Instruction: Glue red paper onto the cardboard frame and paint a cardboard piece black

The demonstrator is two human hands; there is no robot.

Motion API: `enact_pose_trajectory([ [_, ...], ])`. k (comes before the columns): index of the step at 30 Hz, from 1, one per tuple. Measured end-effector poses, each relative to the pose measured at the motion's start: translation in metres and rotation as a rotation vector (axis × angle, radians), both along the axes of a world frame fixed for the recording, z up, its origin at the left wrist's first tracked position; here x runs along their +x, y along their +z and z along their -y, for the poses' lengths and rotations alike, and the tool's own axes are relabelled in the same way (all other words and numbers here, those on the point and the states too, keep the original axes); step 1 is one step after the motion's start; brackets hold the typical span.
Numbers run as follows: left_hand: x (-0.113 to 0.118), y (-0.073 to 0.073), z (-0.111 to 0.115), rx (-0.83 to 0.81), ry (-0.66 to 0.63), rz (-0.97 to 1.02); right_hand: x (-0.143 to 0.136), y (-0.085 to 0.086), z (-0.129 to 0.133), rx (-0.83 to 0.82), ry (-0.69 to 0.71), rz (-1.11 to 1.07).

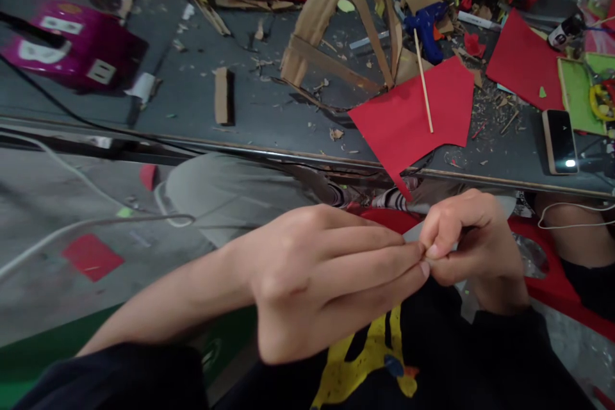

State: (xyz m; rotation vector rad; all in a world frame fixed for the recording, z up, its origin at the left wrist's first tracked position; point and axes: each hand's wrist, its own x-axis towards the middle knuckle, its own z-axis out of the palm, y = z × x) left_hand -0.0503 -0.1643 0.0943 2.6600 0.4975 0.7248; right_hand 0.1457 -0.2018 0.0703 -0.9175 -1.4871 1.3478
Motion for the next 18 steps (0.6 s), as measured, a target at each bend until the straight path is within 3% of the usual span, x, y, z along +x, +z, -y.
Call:
enact_pose_trajectory([
  [2, 0.001, -0.006, -0.006, 0.017, -0.129, 0.15, 0.0, 0.001, 0.0, 0.004, 0.004, 0.004],
  [4, 0.001, -0.01, -0.011, 0.004, -0.172, 0.198, 0.0, 0.002, 0.0, 0.01, 0.011, 0.002],
  [18, 0.006, -0.008, -0.015, 0.038, -0.196, 0.209, 0.003, -0.002, -0.002, -0.065, 0.102, -0.042],
])
